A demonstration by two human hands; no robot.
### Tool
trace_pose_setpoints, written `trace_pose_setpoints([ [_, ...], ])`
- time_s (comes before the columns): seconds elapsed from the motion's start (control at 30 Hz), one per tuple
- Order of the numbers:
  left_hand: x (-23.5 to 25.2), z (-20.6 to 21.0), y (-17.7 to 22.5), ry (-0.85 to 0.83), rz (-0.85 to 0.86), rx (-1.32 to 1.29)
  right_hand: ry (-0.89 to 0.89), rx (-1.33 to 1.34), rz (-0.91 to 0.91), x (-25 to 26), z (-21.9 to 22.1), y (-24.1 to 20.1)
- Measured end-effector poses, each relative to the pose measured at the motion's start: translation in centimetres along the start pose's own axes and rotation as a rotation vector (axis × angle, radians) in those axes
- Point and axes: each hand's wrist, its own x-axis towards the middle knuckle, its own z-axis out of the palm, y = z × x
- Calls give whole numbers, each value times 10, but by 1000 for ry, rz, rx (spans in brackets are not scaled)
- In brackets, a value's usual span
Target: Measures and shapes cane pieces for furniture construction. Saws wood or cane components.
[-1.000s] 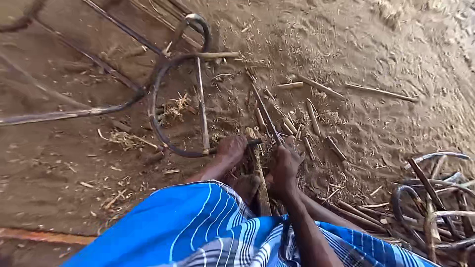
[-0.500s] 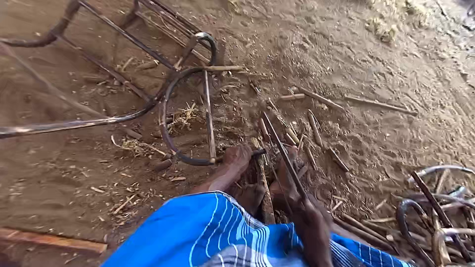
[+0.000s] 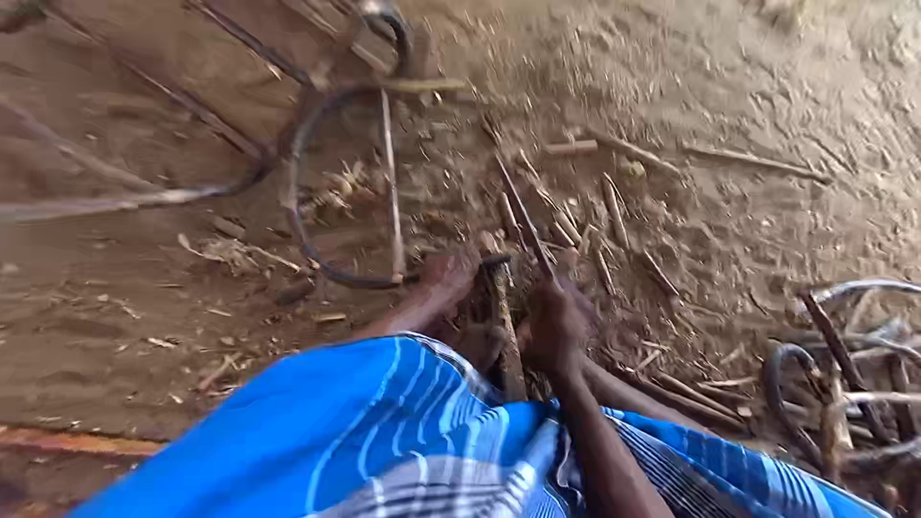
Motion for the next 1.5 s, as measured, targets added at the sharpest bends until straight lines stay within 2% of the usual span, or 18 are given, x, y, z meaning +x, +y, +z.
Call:
trace_pose_setpoints([
  [0.07, 0, -6, 4, 15, -19, -3, 23, 16, -31, 38, 14, -1],
  [0.13, -7, -11, 11, 12, -71, 10, -66, -30, -9, -7, -18, -9],
  [0.23, -3, -15, 13, 12, -111, -2, 4, 92, 54, -75, -54, -11],
  [0.37, -6, -4, -1, 8, 1, -42, 40, -20, -15, 3, 8, 5],
  [0.43, -1, -7, 3, 43, -25, -31, 29, -41, -57, 24, 8, 7],
  [0.5, -8, -13, 10, 27, -63, -24, -42, -131, 1, -37, -34, -6],
  [0.57, -5, -17, 10, 31, -75, -46, 24, 48, 43, -84, -62, -9],
  [0.67, 4, -12, -4, 25, -46, -45, 14, -6, 40, -45, -25, -7],
  [0.77, 2, -7, 3, 41, -34, -23, 58, 121, -14, 36, 19, 7],
  [0.8, -1, -10, 5, 37, -54, -16, 34, 119, -6, 29, 14, 3],
  [0.93, -1, -16, 7, 16, -91, -28, 39, 71, 68, -85, -55, -11],
  [1.03, 8, -6, -5, 1, -58, -20, 23, -47, 18, -43, -18, -4],
  [1.13, 1, -8, 4, -8, -56, -4, 1, 87, 20, 35, 16, 2],
  [1.2, -5, -12, 6, 2, -90, 0, -65, 47, 75, -4, -9, -6],
  [1.3, -5, -17, 6, 7, -99, -37, 60, 72, 53, -81, -46, -3],
  [1.37, 2, -11, -7, 19, -72, -21, 60, 9, 44, -65, -27, 2],
  [1.43, 2, -2, -4, 13, -31, -5, -39, -114, 137, -12, -3, 6],
  [1.5, -1, -8, 1, 4, -54, 9, -25, 74, 136, 40, 16, 2],
])
